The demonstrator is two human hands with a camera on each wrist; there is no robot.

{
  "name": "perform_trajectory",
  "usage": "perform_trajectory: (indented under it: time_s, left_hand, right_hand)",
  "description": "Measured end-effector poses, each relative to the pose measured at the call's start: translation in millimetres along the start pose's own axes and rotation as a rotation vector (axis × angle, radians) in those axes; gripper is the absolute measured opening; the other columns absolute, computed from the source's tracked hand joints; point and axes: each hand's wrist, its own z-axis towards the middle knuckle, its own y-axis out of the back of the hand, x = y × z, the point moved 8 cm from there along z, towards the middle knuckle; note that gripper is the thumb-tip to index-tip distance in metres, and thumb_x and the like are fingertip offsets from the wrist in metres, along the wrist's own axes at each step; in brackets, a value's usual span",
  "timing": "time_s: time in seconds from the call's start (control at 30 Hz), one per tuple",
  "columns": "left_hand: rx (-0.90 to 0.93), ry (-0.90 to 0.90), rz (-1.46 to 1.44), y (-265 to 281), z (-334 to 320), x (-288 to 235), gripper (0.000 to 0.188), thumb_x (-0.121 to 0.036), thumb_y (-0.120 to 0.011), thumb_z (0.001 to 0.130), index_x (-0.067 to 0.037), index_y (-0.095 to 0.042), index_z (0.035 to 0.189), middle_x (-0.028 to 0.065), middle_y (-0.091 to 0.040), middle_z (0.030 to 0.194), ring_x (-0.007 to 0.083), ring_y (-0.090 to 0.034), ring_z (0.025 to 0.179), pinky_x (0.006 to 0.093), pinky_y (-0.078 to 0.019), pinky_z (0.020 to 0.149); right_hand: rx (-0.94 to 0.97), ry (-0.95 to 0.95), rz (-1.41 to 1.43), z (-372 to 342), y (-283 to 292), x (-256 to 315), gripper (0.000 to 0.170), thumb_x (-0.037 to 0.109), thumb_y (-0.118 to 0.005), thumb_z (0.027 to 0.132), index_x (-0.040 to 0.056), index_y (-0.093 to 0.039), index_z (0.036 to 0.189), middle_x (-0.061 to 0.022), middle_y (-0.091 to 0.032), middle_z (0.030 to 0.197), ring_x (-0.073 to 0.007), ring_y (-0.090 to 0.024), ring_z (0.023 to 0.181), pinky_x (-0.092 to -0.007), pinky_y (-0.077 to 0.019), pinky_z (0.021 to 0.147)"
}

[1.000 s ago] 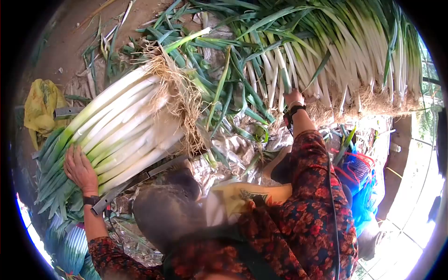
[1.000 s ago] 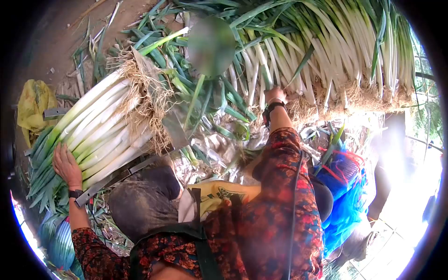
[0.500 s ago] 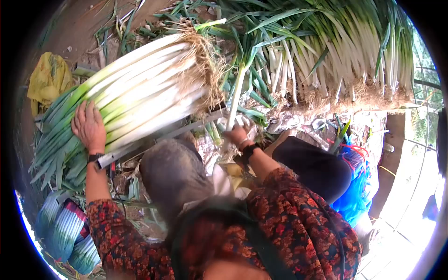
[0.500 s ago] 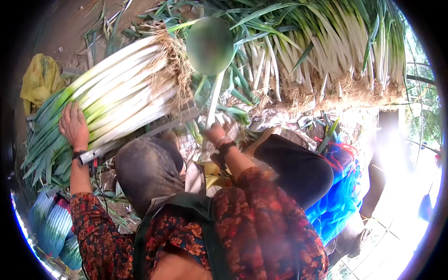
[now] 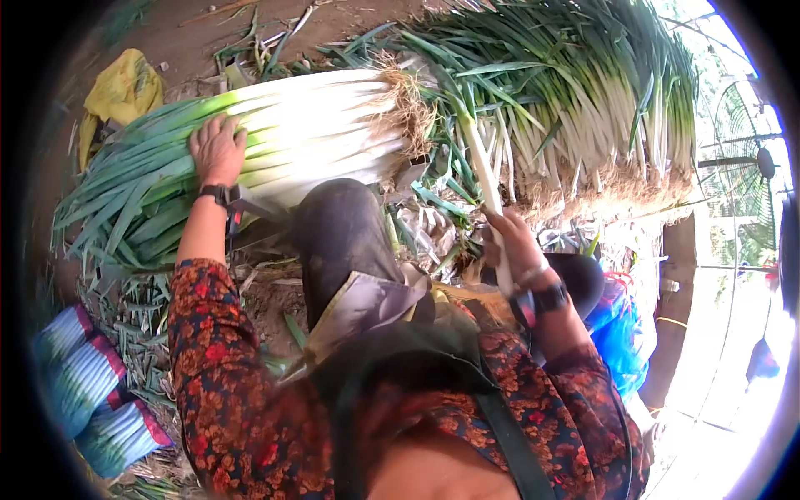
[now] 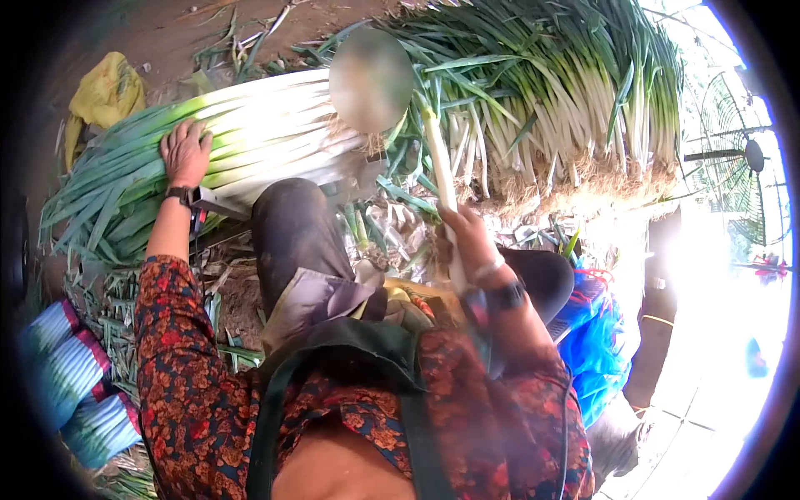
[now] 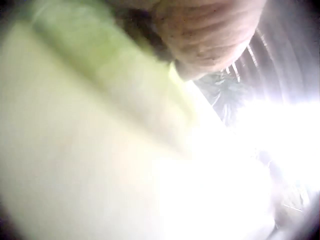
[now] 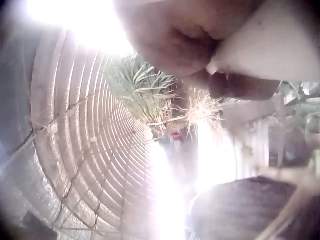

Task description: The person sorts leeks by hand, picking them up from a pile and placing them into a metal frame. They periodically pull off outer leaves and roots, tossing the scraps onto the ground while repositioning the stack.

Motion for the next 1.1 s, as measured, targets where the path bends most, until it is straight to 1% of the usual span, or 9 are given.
perform_trajectory:
  time_s: [0.2, 0.37, 0.4, 0.53, 0.6, 0.67, 0.8, 0.9, 1.1]
  left_hand:
    - [0.401, -0.069, -0.548, 8, 41, 2, 0.043, -0.031, -0.069, 0.081, -0.012, -0.063, 0.119, 0.0137, -0.062, 0.120, 0.0307, -0.056, 0.116, 0.0411, -0.0425, 0.100]
    - [-0.044, -0.610, -0.775, 186, 19, -131, 0.062, -0.019, -0.076, 0.075, -0.019, -0.054, 0.134, 0.0111, -0.049, 0.138, 0.0301, -0.046, 0.128, 0.0400, -0.0386, 0.108]
    - [-0.093, -0.666, -0.712, 202, 6, -156, 0.066, -0.019, -0.077, 0.074, -0.020, -0.052, 0.135, 0.0105, -0.048, 0.140, 0.0296, -0.045, 0.129, 0.0416, -0.0348, 0.111]
    - [-0.232, -0.901, -0.451, 241, -51, -222, 0.050, -0.016, -0.070, 0.072, -0.019, -0.061, 0.121, 0.0080, -0.061, 0.122, 0.0234, -0.049, 0.126, 0.0475, -0.0265, 0.114]
    - [0.359, -0.757, -0.392, 208, -51, -208, 0.021, -0.020, -0.071, 0.069, -0.013, -0.067, 0.089, 0.0064, -0.067, 0.084, 0.0266, -0.066, 0.088, 0.0456, -0.0371, 0.105]
    - [0.565, -0.641, -0.313, 187, -46, -180, 0.026, -0.022, -0.073, 0.068, -0.011, -0.067, 0.090, 0.0096, -0.067, 0.084, 0.0293, -0.065, 0.082, 0.0406, -0.0473, 0.089]
    - [0.539, -0.470, -0.344, 182, -42, -120, 0.037, -0.022, -0.073, 0.069, -0.007, -0.065, 0.101, 0.0128, -0.064, 0.099, 0.0303, -0.063, 0.091, 0.0390, -0.0493, 0.082]
    - [0.080, -0.436, -0.256, 237, -33, -58, 0.037, -0.019, -0.073, 0.070, -0.007, -0.065, 0.104, 0.0099, -0.062, 0.106, 0.0292, -0.061, 0.099, 0.0394, -0.0480, 0.085]
    - [-0.267, -0.295, 0.172, 317, -35, -19, 0.021, -0.013, -0.068, 0.074, -0.009, -0.065, 0.095, 0.0108, -0.068, 0.089, 0.0278, -0.066, 0.083, 0.0441, -0.0521, 0.085]
  right_hand:
    - [-0.028, 0.157, -0.214, -86, 4, -4, 0.035, 0.015, -0.061, 0.092, 0.0034, -0.053, 0.123, -0.0029, -0.059, 0.076, -0.0087, -0.049, 0.052, -0.0223, -0.0394, 0.042]
    - [-0.168, 0.451, -0.660, -107, -1, 14, 0.053, 0.007, -0.069, 0.085, 0.0007, -0.050, 0.135, -0.0004, -0.061, 0.087, -0.0042, -0.052, 0.062, -0.0192, -0.0433, 0.052]
    - [-0.135, 0.597, -0.781, -111, -3, 20, 0.050, 0.002, -0.066, 0.082, 0.0007, -0.052, 0.130, -0.0106, -0.068, 0.095, -0.0143, -0.067, 0.079, -0.0292, -0.0547, 0.067]
    - [-0.145, 1.155, -1.216, -142, -34, 47, 0.053, 0.007, -0.070, 0.079, 0.0106, -0.055, 0.130, -0.0160, -0.064, 0.094, -0.0317, -0.066, 0.076, -0.0366, -0.0545, 0.065]
    - [-0.204, 1.167, -1.388, -142, -41, 60, 0.053, 0.009, -0.069, 0.079, 0.0140, -0.055, 0.130, -0.0141, -0.062, 0.094, -0.0332, -0.064, 0.075, -0.0398, -0.0535, 0.062]
    - [-0.212, 1.146, -1.548, -131, -48, 64, 0.053, 0.013, -0.068, 0.081, 0.0181, -0.054, 0.132, -0.0102, -0.059, 0.087, -0.0301, -0.061, 0.069, -0.0387, -0.0514, 0.059]
    - [-0.156, 1.312, -1.512, -96, -89, 86, 0.046, 0.021, -0.070, 0.082, 0.0170, -0.057, 0.126, -0.0091, -0.059, 0.087, -0.0289, -0.061, 0.074, -0.0408, -0.0510, 0.063]
    - [-0.152, 1.439, -1.401, -54, -117, 108, 0.040, 0.028, -0.067, 0.085, 0.0116, -0.058, 0.121, -0.0115, -0.062, 0.094, -0.0319, -0.062, 0.085, -0.0428, -0.0493, 0.076]
    - [-0.145, 1.634, -1.205, 20, -195, 140, 0.034, 0.027, -0.064, 0.088, 0.0152, -0.060, 0.119, -0.0143, -0.064, 0.103, -0.0345, -0.060, 0.096, -0.0436, -0.0483, 0.086]
